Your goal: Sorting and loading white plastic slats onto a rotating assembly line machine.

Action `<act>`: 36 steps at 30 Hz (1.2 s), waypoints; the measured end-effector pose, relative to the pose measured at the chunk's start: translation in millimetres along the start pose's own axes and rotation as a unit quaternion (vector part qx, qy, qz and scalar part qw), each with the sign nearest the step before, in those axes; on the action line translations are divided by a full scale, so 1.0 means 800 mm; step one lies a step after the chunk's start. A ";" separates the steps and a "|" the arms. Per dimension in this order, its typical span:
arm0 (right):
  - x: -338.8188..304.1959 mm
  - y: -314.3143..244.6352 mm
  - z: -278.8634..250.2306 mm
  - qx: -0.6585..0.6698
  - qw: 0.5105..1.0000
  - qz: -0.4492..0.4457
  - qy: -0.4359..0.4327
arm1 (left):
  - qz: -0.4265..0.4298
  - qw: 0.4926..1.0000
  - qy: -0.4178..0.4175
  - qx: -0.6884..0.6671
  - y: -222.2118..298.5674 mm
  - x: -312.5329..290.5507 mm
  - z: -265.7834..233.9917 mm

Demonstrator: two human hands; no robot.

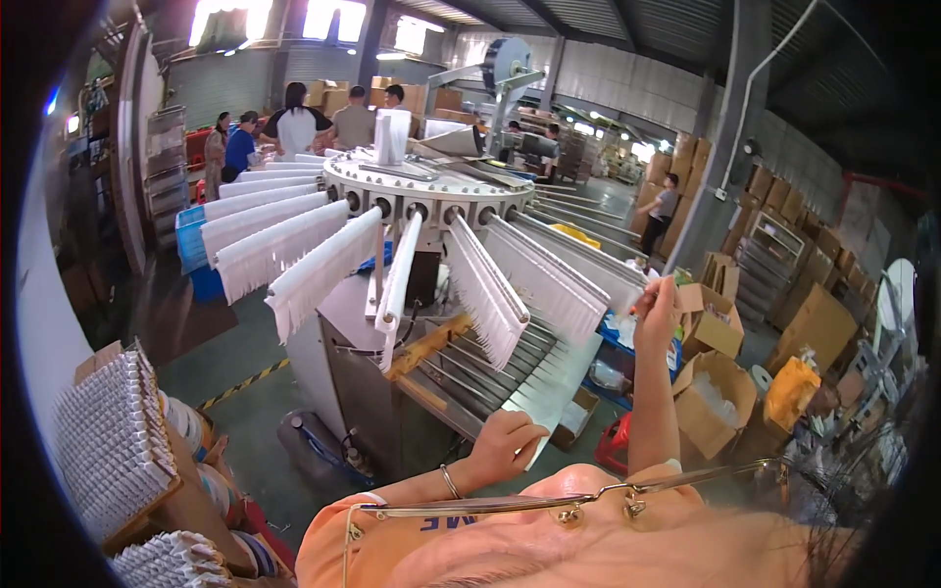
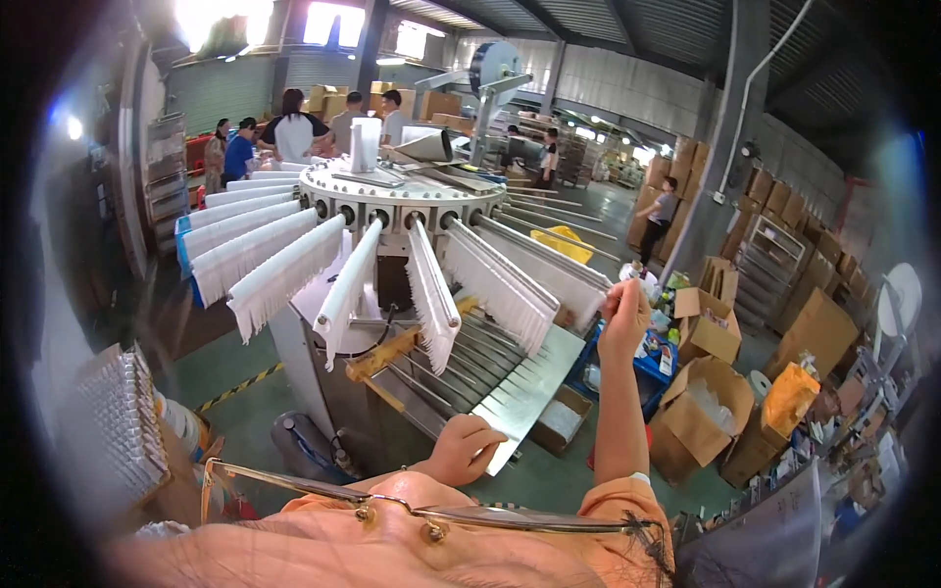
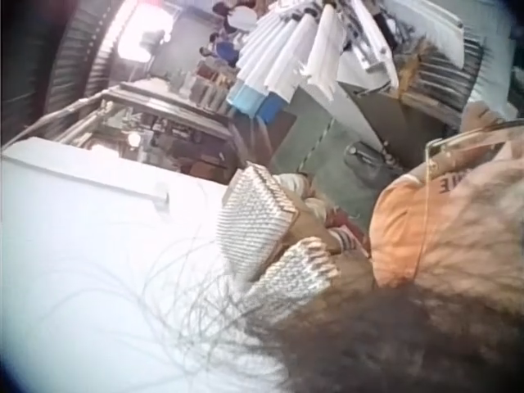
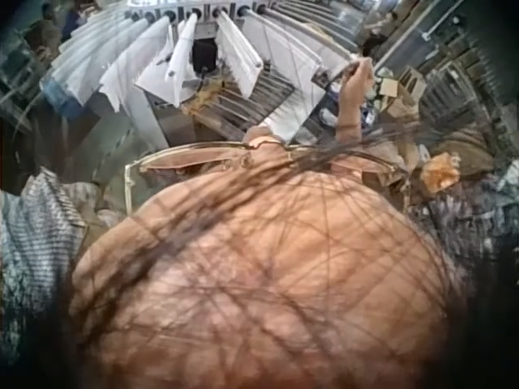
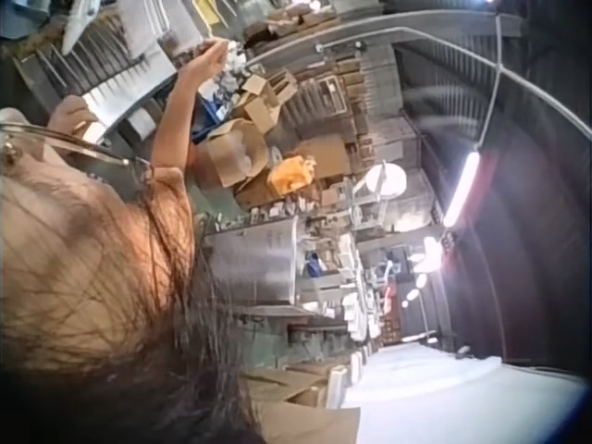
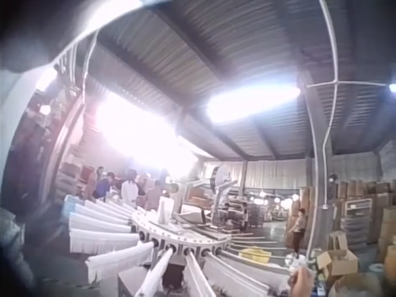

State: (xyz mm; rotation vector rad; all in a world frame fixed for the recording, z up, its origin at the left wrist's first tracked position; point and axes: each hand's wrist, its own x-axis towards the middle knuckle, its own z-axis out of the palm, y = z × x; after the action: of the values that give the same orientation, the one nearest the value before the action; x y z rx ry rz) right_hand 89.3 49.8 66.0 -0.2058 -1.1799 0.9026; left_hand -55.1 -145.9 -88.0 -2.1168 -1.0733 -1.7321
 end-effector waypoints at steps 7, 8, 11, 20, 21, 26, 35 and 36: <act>-0.004 0.000 0.002 -0.034 0.999 -0.032 0.026 | -0.017 1.000 0.008 -0.009 -0.003 -0.007 -0.008; -0.005 0.002 -0.002 -0.015 0.999 -0.036 0.013 | -0.020 1.000 0.018 -0.001 -0.005 -0.006 -0.006; -0.008 -0.008 0.001 0.006 1.000 -0.027 0.014 | -0.016 1.000 0.010 -0.011 -0.006 -0.010 -0.004; -0.012 -0.020 -0.016 0.047 0.999 -0.016 -0.009 | -0.003 1.000 -0.005 -0.024 0.001 0.002 0.004; -0.013 -0.027 -0.023 0.056 0.998 -0.014 -0.005 | 0.007 0.999 -0.005 -0.031 0.003 0.005 0.004; -0.028 -0.076 -0.108 0.070 0.989 0.005 0.128 | -0.011 0.998 -0.054 -0.038 0.001 0.010 0.016; -0.087 -0.107 -0.309 0.170 0.972 0.002 0.163 | -0.145 0.977 -0.146 -0.049 -0.047 0.023 0.075; -0.093 -0.087 -0.310 0.156 0.973 0.024 0.168 | -0.172 0.972 -0.150 -0.056 -0.052 0.027 0.084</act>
State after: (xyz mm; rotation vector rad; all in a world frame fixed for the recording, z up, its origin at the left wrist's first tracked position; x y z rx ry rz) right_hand 331.6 27.8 -47.5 -0.1248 -0.7120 1.0366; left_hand -28.9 -68.7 -99.5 -2.4392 -1.5383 -1.6757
